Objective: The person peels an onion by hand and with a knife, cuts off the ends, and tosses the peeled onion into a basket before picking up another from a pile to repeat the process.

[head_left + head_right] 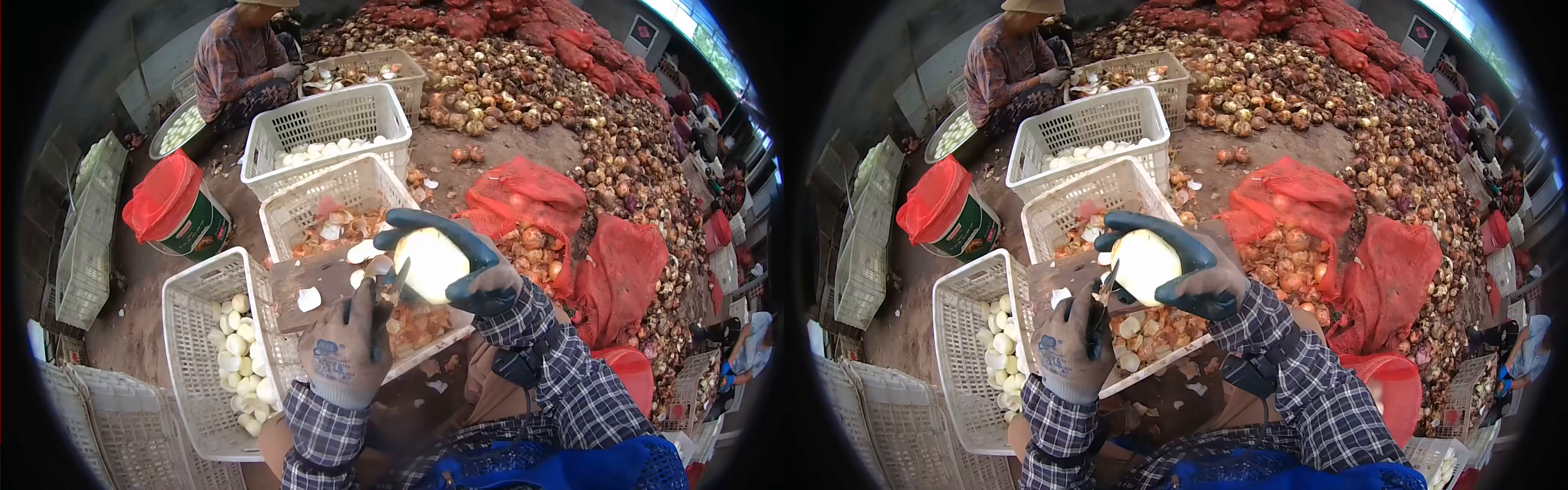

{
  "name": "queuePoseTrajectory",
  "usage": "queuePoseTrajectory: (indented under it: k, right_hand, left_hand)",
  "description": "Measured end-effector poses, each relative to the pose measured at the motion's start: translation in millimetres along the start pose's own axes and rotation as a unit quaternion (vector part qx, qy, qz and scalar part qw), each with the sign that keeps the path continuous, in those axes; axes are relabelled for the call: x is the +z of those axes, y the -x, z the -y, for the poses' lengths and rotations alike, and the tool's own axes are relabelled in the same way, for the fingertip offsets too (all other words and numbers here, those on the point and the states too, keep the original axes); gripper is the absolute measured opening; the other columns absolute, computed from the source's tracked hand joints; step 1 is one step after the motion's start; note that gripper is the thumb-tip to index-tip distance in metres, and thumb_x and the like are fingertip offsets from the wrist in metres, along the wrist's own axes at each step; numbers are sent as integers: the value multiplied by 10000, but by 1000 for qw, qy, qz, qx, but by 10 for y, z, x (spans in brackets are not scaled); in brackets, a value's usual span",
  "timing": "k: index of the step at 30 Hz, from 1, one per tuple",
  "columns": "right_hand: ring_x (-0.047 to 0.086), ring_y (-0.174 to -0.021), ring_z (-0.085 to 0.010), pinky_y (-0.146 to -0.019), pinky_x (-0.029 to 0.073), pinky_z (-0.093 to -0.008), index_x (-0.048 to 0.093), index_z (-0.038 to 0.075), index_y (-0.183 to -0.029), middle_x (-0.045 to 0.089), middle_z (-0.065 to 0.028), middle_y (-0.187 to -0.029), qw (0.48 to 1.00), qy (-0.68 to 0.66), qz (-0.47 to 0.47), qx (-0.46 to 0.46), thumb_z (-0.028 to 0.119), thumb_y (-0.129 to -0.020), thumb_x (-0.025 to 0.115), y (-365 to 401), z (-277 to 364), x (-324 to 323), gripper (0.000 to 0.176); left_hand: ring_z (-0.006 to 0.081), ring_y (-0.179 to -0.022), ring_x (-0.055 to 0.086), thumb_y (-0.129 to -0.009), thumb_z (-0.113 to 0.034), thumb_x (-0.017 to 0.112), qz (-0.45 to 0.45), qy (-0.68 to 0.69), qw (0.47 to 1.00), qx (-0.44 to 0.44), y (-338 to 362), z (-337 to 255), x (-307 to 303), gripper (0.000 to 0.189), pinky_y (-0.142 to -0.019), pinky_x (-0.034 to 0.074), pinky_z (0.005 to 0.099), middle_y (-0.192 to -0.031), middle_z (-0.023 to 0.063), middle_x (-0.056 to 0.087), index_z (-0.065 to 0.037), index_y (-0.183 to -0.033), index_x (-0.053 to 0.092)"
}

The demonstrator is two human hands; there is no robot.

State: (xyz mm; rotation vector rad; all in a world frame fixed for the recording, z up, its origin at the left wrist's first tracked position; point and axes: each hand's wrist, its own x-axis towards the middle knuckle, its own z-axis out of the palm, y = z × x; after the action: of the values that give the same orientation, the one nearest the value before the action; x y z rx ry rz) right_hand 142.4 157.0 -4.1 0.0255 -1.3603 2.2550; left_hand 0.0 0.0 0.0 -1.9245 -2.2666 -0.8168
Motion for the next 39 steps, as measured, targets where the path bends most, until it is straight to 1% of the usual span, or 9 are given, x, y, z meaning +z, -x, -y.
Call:
queuePoseTrajectory:
  k: [6, 12, 15, 20, 23, 27, 32, 36, 39]
  right_hand:
    - [542, -1186, -302, -1001, 458, -418, 332, -59, -1406, 518, -200, -1289, 999, -8, -29, 18, 193, -658, 761, 13, -41, 83, 898]
    - [632, -1016, -219, -863, 548, -324, 489, -49, -1276, 612, -122, -1117, 970, -61, -227, 67, 147, -844, 660, 22, -163, 246, 504]
    - [634, -997, -213, -827, 559, -322, 503, -34, -1259, 611, -120, -1120, 966, -36, -244, 78, 173, -861, 647, 100, -420, 233, 472]
    - [637, -992, -206, -803, 571, -332, 520, -20, -1248, 616, -121, -1124, 968, -41, -200, 145, 225, -885, 618, 90, -367, 157, 449]
    - [639, -1008, -215, -820, 573, -347, 527, -21, -1248, 621, -135, -1143, 976, -89, -108, 164, 271, -896, 611, 82, -307, 102, 465]
    - [620, -1066, -237, -904, 539, -370, 496, -48, -1278, 603, -155, -1182, 974, -142, -146, 95, 249, -903, 597, 116, -313, 170, 489]
    - [569, -1143, -242, -964, 478, -341, 429, -41, -1337, 538, -173, -1281, 989, -71, -131, 25, 153, -814, 588, 92, -360, 195, 580]
    - [569, -1155, -245, -989, 475, -359, 424, -42, -1344, 538, -169, -1281, 983, -105, -100, 110, 140, -814, 611, 100, -277, 103, 591]
    - [571, -1155, -251, -1000, 480, -381, 411, -38, -1356, 537, -164, -1279, 957, -146, -147, 203, 132, -827, 632, 109, -241, 106, 598]
  left_hand:
    - [336, -690, 632, -825, -78, 645, -77, 48, 994, -65, -7, 102, 66, 285, -595, 501, 403, -842, 179, 620, -21, -1101, 603]
    - [356, -879, 646, -773, -160, 740, -78, 181, 980, -8, -55, -9, 4, 526, -743, 534, 422, -1071, 212, 612, -28, -1238, 534]
    - [358, -985, 632, -705, -173, 809, -72, 225, 971, -27, -81, -3, 178, 626, -818, 522, 412, -1159, 213, 593, -13, -1247, 538]
    - [209, -778, 658, -710, -126, 805, 27, 442, 891, -100, -114, 214, 189, 494, -678, 523, 300, -924, 118, 669, 2, -1147, 614]
    - [118, -648, 614, -734, -93, 782, 158, 570, 764, -258, -177, 198, -132, 447, -578, 491, 247, -797, 60, 654, 11, -1139, 621]
    - [76, -563, 558, -750, -60, 752, 2, 594, 768, -238, -187, 102, -97, 430, -528, 464, 221, -737, 33, 634, 16, -1150, 614]
    - [127, -677, 596, -735, -130, 788, -75, 415, 891, -166, -55, 31, 216, 407, -594, 493, 259, -845, 67, 619, -3, -1086, 626]
    - [280, -715, 646, -705, -135, 774, -60, 377, 918, -106, -51, 220, 193, 410, -670, 524, 335, -875, 140, 642, -41, -1083, 645]
    - [291, -779, 671, -723, -126, 755, -36, 302, 951, -47, -48, 271, 159, 402, -694, 529, 343, -911, 153, 654, -37, -1098, 644]
